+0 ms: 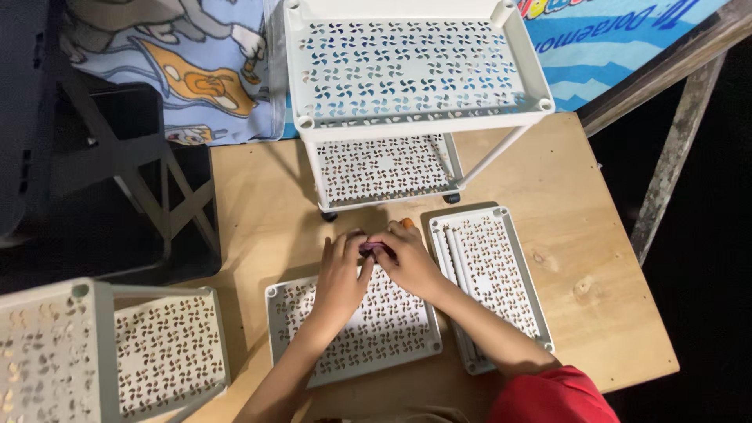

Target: The person assembles a white plastic shoe rack by inserting vertical poles into perforated trays and wiping the surfaces with a purple cloth. The person handles multiple trays and poles, aligning and securing them on a wooden table.

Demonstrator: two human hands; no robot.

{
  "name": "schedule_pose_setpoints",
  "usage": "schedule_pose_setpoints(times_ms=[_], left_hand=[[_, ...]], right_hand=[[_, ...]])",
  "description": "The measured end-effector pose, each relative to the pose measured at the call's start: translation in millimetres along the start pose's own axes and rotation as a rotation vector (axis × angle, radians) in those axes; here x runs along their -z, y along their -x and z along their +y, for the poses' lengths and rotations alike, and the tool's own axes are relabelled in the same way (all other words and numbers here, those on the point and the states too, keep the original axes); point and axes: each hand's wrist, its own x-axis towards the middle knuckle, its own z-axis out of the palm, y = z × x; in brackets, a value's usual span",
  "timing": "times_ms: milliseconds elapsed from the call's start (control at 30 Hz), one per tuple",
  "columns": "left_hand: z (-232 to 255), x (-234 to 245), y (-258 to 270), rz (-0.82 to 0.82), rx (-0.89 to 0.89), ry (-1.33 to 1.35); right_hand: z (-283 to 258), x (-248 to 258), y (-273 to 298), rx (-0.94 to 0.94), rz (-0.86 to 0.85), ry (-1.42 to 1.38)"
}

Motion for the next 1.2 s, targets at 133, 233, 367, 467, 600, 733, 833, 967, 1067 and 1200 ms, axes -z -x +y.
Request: schedule_pose_setpoints(times_ms=[133, 233, 367, 467, 600, 733, 833, 967, 1067, 1200], left_hand=[[14.2, 27.9, 13.7, 0.126, 0.013, 0.263], [18.6, 45.7, 24.6, 0.024, 0.232, 0.406], [24.0, 59.2, 43.3, -0.015, 0.308, 0.695], [25.5, 68.4, 59.2, -0.068, 0.283, 0.728], [23.1, 69.8, 80.4, -0.226, 0.283, 0.574], [7.2, 54.5, 100.3, -0.294, 0.502, 0.495], [-9.8, 41.4, 108.7, -0.193, 0.578, 0.773], [-20.3, 42.6, 117.4, -0.100, 0.483, 1.483], [-15.7, 54.5, 120.0, -0.103, 0.495, 1.436], [4.4, 66.7, 119.0, -0.093, 0.323, 0.845]], right_hand=[[-24.7, 20.8, 17.0, 0.047, 0.029, -0.318], [-34.0, 27.1, 31.4, -0.044, -0.011, -0.456], [-37.4, 17.0, 47.2, -0.121, -0.046, -0.613], [-38.3, 8.7, 57.4, -0.144, -0.014, -0.616], [-46.6, 4.0, 66.0, -0.252, 0.005, -0.685], [-61.2, 1.4, 77.5, 0.121, 0.180, -0.274], [-76.4, -4.1, 89.4, 0.277, 0.163, -0.037], [-100.8, -10.2, 112.4, 0.369, 0.089, 0.194], [-107.5, -4.9, 121.6, 0.381, 0.028, 0.223], [-99.8, -5.1, 119.8, 0.282, 0.082, -0.147]])
